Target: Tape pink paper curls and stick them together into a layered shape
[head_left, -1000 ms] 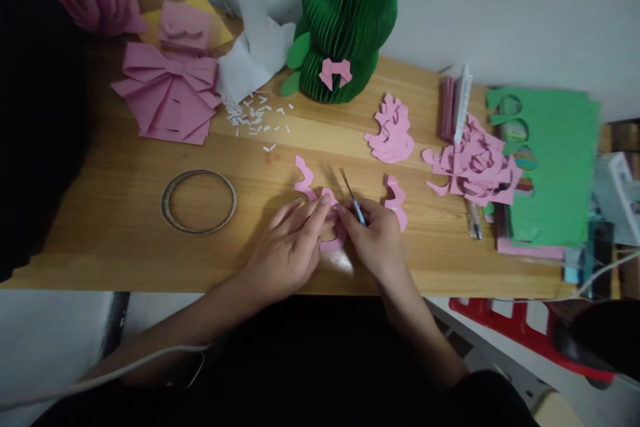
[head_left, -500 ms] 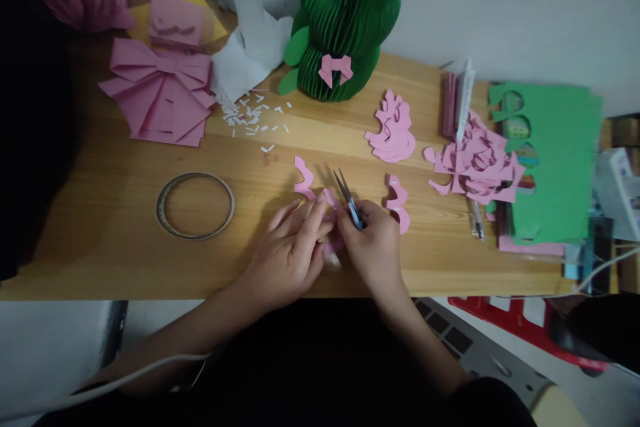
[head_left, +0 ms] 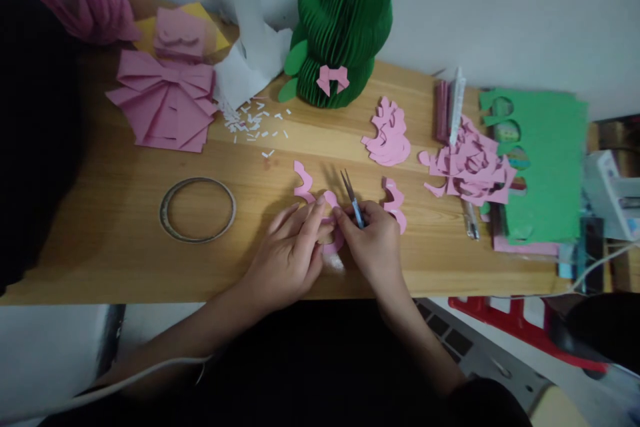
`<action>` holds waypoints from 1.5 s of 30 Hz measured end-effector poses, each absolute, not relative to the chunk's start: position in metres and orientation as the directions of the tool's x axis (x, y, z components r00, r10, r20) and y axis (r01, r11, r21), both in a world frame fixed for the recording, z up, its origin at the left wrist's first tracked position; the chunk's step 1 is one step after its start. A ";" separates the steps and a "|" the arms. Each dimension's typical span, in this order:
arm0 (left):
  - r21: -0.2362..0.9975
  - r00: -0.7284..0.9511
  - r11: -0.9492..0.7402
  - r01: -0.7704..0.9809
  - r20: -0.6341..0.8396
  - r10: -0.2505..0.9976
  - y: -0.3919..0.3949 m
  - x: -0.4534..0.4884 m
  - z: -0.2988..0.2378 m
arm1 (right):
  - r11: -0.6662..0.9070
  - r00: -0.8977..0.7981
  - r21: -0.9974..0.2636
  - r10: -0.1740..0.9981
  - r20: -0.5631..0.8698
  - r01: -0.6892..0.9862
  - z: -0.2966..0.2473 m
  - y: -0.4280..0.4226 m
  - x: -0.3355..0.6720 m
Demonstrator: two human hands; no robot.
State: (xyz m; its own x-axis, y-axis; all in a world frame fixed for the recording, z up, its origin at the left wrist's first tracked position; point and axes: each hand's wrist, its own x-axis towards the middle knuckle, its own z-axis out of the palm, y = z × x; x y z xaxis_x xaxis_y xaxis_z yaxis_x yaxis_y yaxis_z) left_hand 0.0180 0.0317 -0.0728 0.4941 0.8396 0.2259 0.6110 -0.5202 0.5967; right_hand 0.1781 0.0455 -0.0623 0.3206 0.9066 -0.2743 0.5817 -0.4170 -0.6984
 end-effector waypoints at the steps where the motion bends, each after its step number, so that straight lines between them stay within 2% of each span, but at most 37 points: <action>1: 0.600 0.493 -0.514 0.614 0.217 0.842 0.032 0.018 -0.073 | -0.417 0.319 -0.704 0.907 -0.276 0.575 -0.063 0.046 0.179; 9: 0.653 0.496 -0.502 0.567 0.216 0.841 0.032 0.018 -0.072 | -0.363 0.238 -0.783 0.931 -0.279 0.505 -0.065 0.045 0.184; 14: 0.680 0.480 -0.492 0.544 0.229 0.847 0.031 0.016 -0.074 | -0.364 0.283 -0.800 0.925 -0.253 0.476 -0.064 0.046 0.183; 19: 0.747 0.479 -0.431 0.506 0.173 0.861 0.025 0.020 -0.073 | -0.346 0.280 -0.847 0.928 -0.246 0.403 -0.065 0.043 0.185; 21: 0.794 0.452 -0.366 0.485 0.131 0.882 0.020 0.022 -0.069 | -0.338 0.254 -0.875 0.932 -0.259 0.348 -0.063 0.042 0.187; 23: 0.859 0.413 -0.260 0.442 0.063 0.909 0.016 0.023 -0.065 | -0.350 0.186 -0.910 0.931 -0.313 0.223 -0.059 0.043 0.189; 27: 0.973 0.355 0.003 0.230 -0.087 0.931 0.015 0.022 -0.054 | -0.428 -0.006 -0.903 0.904 -0.428 -0.035 -0.043 0.049 0.190; 29: 0.986 0.360 0.123 0.109 -0.155 0.920 0.017 0.020 -0.048 | -0.447 -0.062 -0.891 0.894 -0.443 -0.077 -0.034 0.051 0.189; 32: 0.975 0.377 0.220 0.032 -0.215 0.901 0.022 0.019 -0.041 | -0.452 -0.096 -0.887 0.891 -0.444 -0.092 -0.026 0.050 0.190; 37: 0.985 0.393 0.168 0.030 -0.166 0.904 0.024 0.022 -0.039 | -0.455 -0.058 -0.879 0.890 -0.451 -0.140 -0.025 0.044 0.194; 40: 0.991 0.421 0.097 0.089 -0.126 0.898 0.021 0.024 -0.039 | -0.460 -0.052 -0.875 0.888 -0.458 -0.153 -0.026 0.041 0.196; 43: 0.962 0.414 -0.064 0.265 -0.054 0.909 0.019 0.024 -0.038 | -0.456 -0.053 -0.876 0.890 -0.453 -0.159 -0.026 0.038 0.199; 45: 0.856 0.403 -0.247 0.454 0.050 0.914 0.020 0.022 -0.039 | -0.454 -0.052 -0.878 0.891 -0.451 -0.154 -0.026 0.036 0.201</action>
